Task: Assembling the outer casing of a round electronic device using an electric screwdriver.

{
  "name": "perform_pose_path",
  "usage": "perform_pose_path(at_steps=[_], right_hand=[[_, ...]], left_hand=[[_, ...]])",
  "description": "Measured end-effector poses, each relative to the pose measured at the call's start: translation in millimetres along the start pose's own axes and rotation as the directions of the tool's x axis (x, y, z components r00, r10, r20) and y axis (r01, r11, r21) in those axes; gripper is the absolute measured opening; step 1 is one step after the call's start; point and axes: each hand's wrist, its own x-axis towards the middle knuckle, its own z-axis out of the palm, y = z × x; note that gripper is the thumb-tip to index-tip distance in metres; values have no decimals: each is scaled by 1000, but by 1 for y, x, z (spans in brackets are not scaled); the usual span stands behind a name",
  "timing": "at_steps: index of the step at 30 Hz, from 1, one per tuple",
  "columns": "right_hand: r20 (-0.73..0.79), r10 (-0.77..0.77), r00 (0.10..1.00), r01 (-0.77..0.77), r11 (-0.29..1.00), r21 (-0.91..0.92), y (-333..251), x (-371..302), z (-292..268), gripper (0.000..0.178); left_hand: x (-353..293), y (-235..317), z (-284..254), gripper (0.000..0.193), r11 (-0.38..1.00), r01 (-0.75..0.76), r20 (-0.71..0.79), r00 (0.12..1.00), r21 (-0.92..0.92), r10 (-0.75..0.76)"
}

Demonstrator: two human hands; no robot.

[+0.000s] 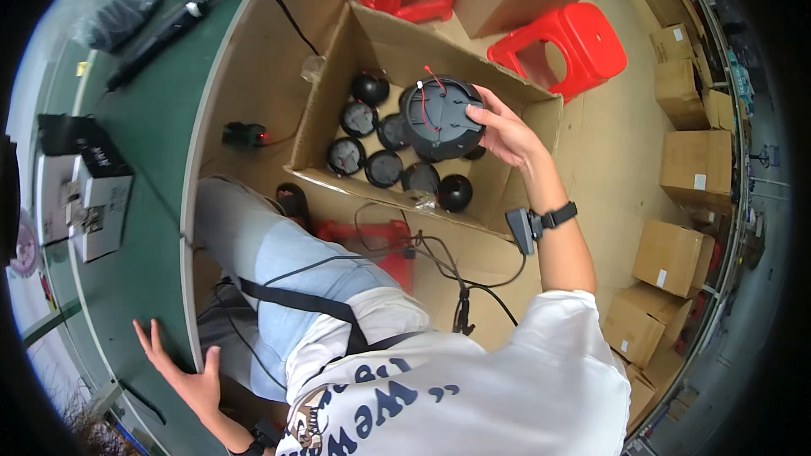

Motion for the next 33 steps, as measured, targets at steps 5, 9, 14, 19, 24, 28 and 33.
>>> perform_pose_path(at_steps=[5,9,14,19,24,28,33], right_hand=[[390,-179,903,113,976,187,-51,-40,143,64],[646,-158,747,49,982,184,-56,-59,261,70],[798,-84,597,-67,986,155,-21,-85,395,69],[908,-153,390,171,981,92,28,-107,487,100],[969,-51,243,388,920,-49,32,-93,542,99],[978,4,210,442,892,-99,33,-70,593,91],[978,54,200,394,910,-131,66,-34,643,91]], left_hand=[[-3,2,-30,105,933,-67,-135,991,-352,20],[0,9,-55,107,797,-127,-137,989,-591,56],[8,10,-72,144,485,-262,-253,964,-834,87],[-2,-27,-72,143,537,-331,-483,859,-776,-168],[-4,-88,-78,124,104,-358,-371,857,-928,-358],[2,-128,-72,110,-175,-169,-87,913,-970,-398],[29,-178,-63,99,-226,-58,29,931,-972,-363]])
